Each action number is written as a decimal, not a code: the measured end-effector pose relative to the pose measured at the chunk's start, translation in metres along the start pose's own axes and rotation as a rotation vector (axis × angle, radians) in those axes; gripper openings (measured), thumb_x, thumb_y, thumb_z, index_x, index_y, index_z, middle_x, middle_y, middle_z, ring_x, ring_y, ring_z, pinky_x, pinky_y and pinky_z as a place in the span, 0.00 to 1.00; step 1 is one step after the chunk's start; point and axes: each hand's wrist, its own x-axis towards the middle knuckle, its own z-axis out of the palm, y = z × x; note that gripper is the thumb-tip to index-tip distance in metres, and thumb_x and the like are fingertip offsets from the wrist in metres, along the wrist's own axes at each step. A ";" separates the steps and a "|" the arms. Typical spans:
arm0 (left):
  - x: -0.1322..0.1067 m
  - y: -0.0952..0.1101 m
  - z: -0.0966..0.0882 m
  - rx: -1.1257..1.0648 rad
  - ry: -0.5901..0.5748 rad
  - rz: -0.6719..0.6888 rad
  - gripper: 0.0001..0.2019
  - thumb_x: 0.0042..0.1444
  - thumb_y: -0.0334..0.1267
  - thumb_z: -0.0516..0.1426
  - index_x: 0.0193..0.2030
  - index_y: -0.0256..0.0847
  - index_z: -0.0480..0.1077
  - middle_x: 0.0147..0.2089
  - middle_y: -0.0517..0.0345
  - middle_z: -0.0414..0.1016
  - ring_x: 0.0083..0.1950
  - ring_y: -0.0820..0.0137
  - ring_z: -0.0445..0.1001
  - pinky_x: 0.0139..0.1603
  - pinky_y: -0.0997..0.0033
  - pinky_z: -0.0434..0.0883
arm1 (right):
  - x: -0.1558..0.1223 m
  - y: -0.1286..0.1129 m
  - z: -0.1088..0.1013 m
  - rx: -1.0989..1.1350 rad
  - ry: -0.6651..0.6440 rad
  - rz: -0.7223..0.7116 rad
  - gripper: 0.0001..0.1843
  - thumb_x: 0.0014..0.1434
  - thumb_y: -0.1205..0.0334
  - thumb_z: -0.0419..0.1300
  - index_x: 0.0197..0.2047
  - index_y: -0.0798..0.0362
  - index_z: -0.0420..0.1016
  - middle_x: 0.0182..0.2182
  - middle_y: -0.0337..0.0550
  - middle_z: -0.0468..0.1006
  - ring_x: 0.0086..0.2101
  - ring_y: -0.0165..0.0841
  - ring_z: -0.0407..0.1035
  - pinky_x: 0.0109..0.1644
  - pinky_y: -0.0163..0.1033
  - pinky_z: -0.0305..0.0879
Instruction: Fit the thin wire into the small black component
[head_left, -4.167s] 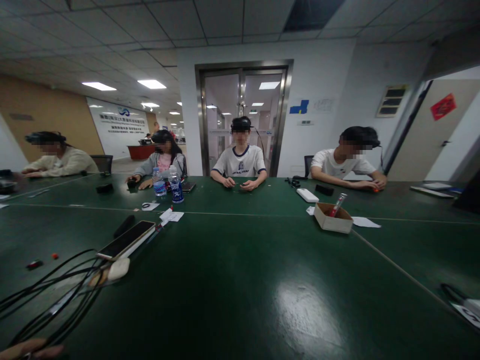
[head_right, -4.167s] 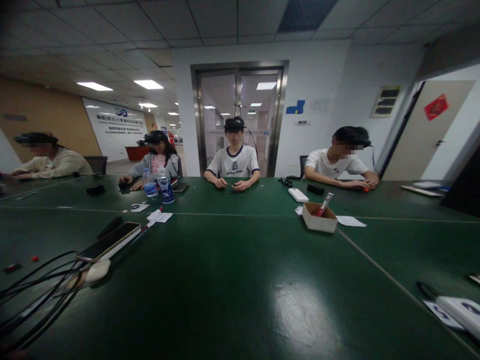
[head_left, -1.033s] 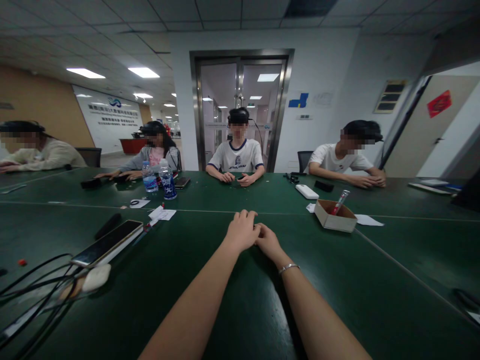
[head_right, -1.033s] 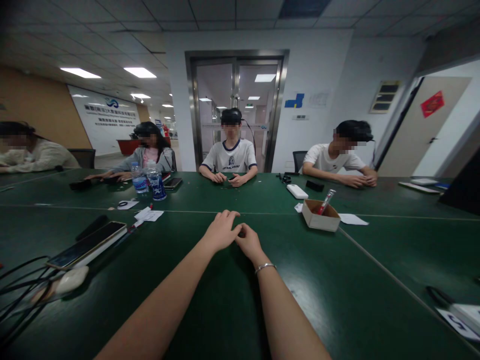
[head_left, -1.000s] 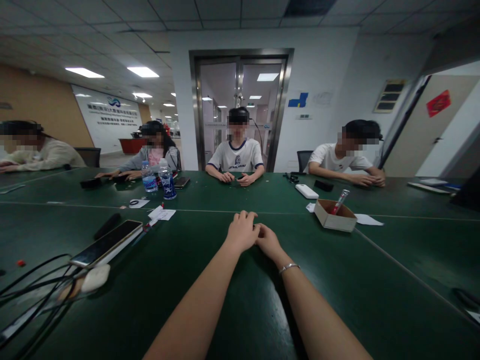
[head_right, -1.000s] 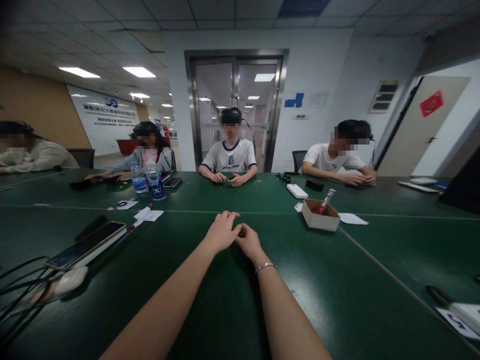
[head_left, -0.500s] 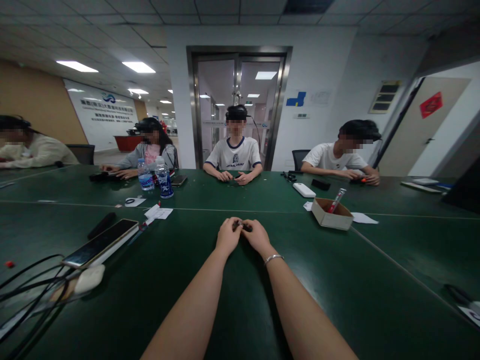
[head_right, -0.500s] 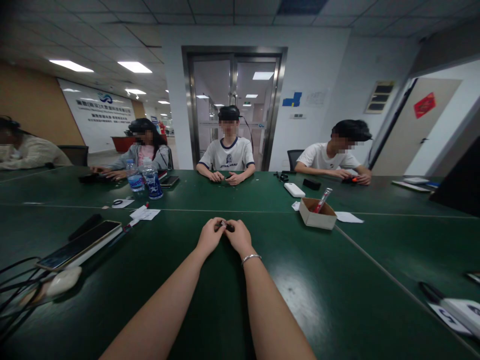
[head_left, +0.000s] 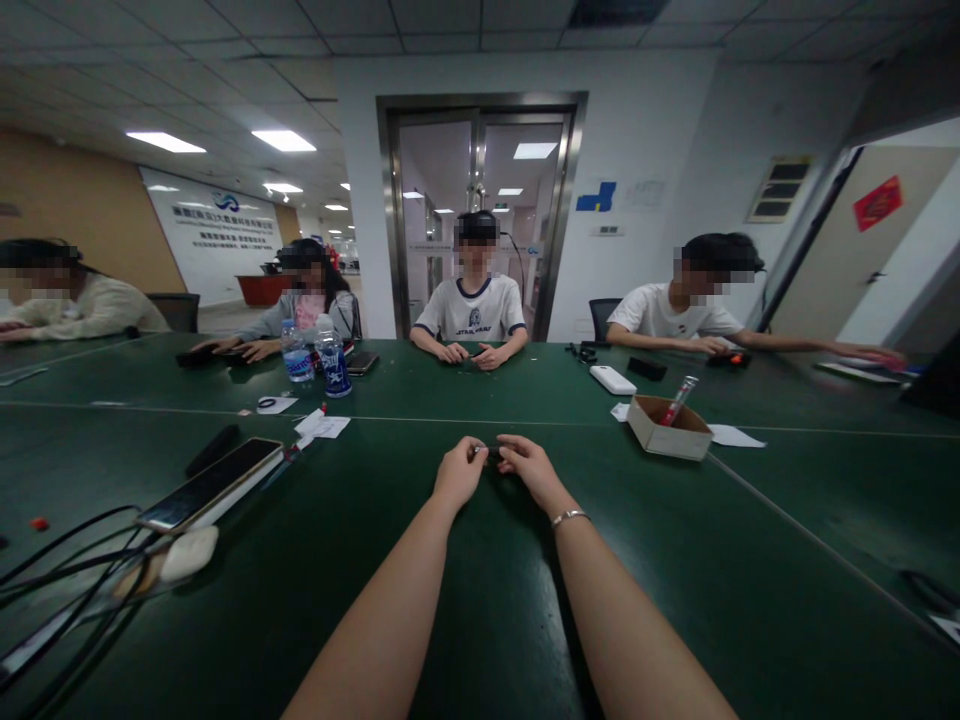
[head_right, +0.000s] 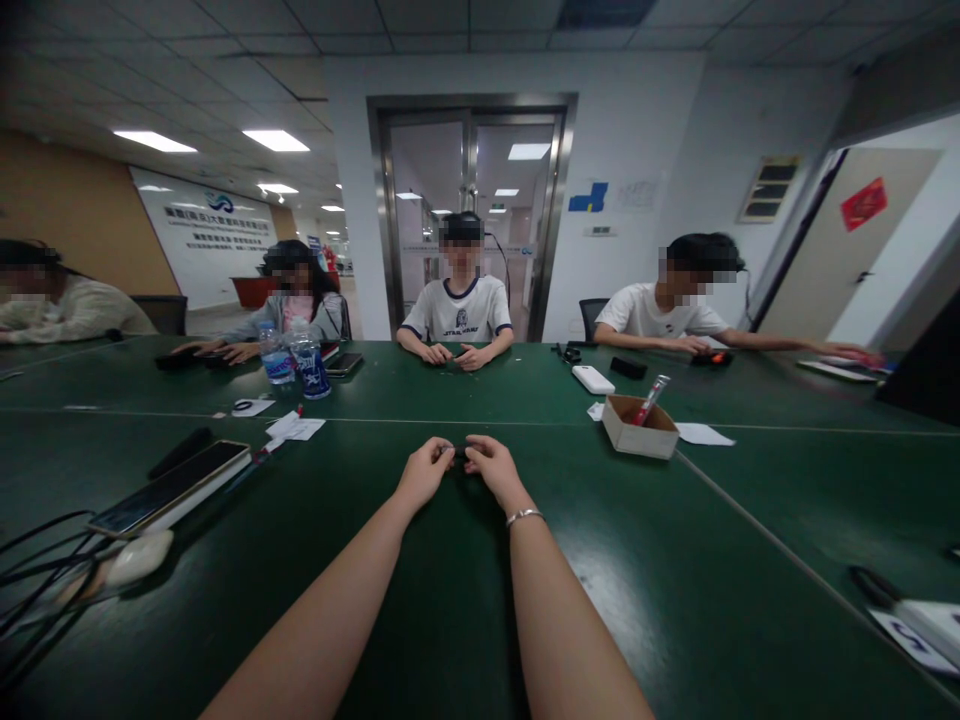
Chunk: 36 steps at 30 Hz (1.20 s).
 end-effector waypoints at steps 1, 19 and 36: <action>0.000 0.000 0.000 -0.006 -0.001 -0.001 0.09 0.60 0.42 0.51 0.41 0.42 0.69 0.35 0.58 0.75 0.37 0.69 0.73 0.39 0.71 0.67 | 0.000 0.000 -0.001 0.045 0.005 0.014 0.13 0.51 0.67 0.64 0.42 0.57 0.76 0.26 0.41 0.76 0.25 0.28 0.71 0.32 0.34 0.71; 0.003 0.001 -0.001 -0.080 -0.016 -0.066 0.12 0.59 0.45 0.52 0.38 0.40 0.70 0.30 0.57 0.75 0.33 0.69 0.74 0.37 0.71 0.68 | -0.006 -0.004 -0.007 0.165 -0.051 0.039 0.18 0.43 0.66 0.70 0.40 0.54 0.78 0.34 0.42 0.75 0.32 0.32 0.74 0.43 0.39 0.74; -0.005 0.011 -0.008 0.012 -0.006 -0.088 0.22 0.60 0.55 0.46 0.33 0.40 0.70 0.28 0.57 0.74 0.30 0.68 0.72 0.32 0.71 0.63 | -0.008 -0.006 -0.007 0.107 -0.124 -0.029 0.23 0.40 0.61 0.72 0.42 0.54 0.76 0.38 0.43 0.74 0.33 0.31 0.73 0.42 0.39 0.71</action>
